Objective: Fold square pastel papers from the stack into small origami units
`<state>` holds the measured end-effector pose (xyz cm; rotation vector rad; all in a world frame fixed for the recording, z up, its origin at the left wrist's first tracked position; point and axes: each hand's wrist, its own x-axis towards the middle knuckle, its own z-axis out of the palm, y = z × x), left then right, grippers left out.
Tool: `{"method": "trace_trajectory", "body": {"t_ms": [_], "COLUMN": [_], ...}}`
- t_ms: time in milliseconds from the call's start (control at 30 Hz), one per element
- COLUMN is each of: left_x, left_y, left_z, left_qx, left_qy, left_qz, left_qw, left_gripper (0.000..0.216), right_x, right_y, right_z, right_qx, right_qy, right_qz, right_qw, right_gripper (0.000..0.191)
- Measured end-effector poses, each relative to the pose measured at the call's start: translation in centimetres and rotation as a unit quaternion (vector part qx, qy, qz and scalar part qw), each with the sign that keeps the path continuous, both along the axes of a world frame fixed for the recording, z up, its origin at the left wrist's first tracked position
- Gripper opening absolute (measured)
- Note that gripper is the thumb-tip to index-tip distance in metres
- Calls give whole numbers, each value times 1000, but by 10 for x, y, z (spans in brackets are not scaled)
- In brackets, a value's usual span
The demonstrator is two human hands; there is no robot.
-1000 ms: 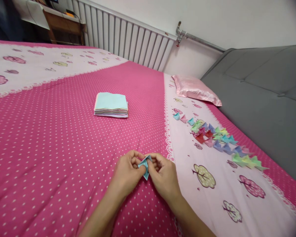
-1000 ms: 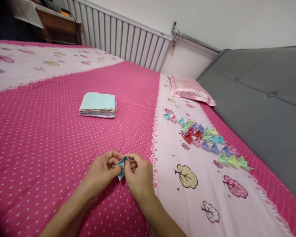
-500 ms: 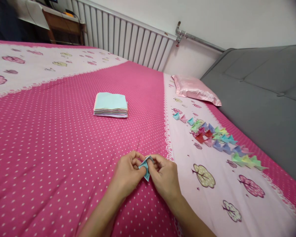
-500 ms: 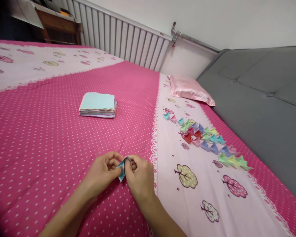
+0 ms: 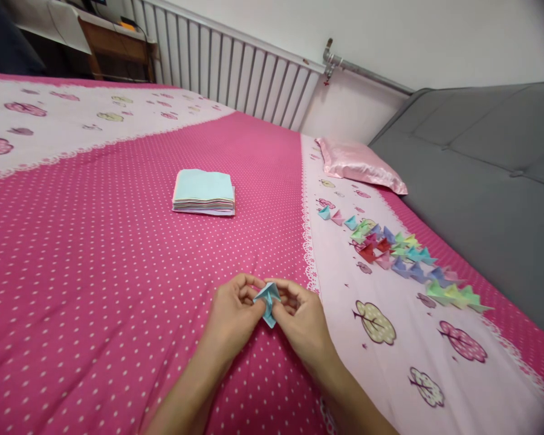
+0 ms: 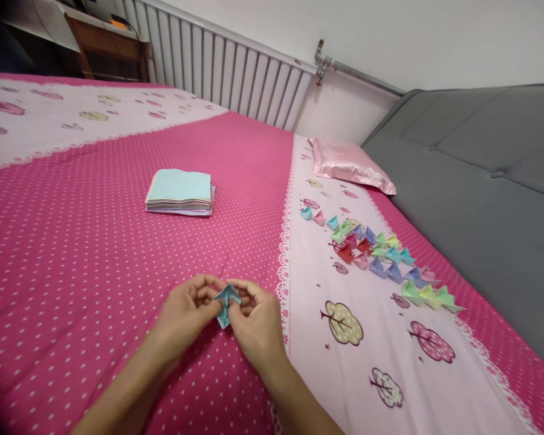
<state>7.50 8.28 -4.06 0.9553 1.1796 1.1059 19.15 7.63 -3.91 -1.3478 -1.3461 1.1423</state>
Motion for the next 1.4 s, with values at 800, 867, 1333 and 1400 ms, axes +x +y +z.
{"method": "trace_trajectory", "body": {"t_ms": [800, 867, 1333, 1400], "left_x": [2, 2, 1, 1], "left_y": [3, 3, 1, 1], "left_z": [-2, -2, 0, 0], "left_qx": [22, 25, 26, 18], "left_qy": [25, 24, 35, 36], "left_qz": [7, 10, -12, -13], "left_qw": [999, 999, 999, 999], "left_gripper": [16, 16, 14, 13], "right_x": [-3, -3, 0, 1], "right_y": [-2, -3, 2, 1], "right_z": [1, 3, -2, -1], "right_qx": [-34, -28, -15, -17], "right_qy": [38, 33, 43, 36], "right_qz": [4, 7, -22, -29], "right_qw": [999, 999, 999, 999], "right_gripper": [30, 31, 17, 16]}}
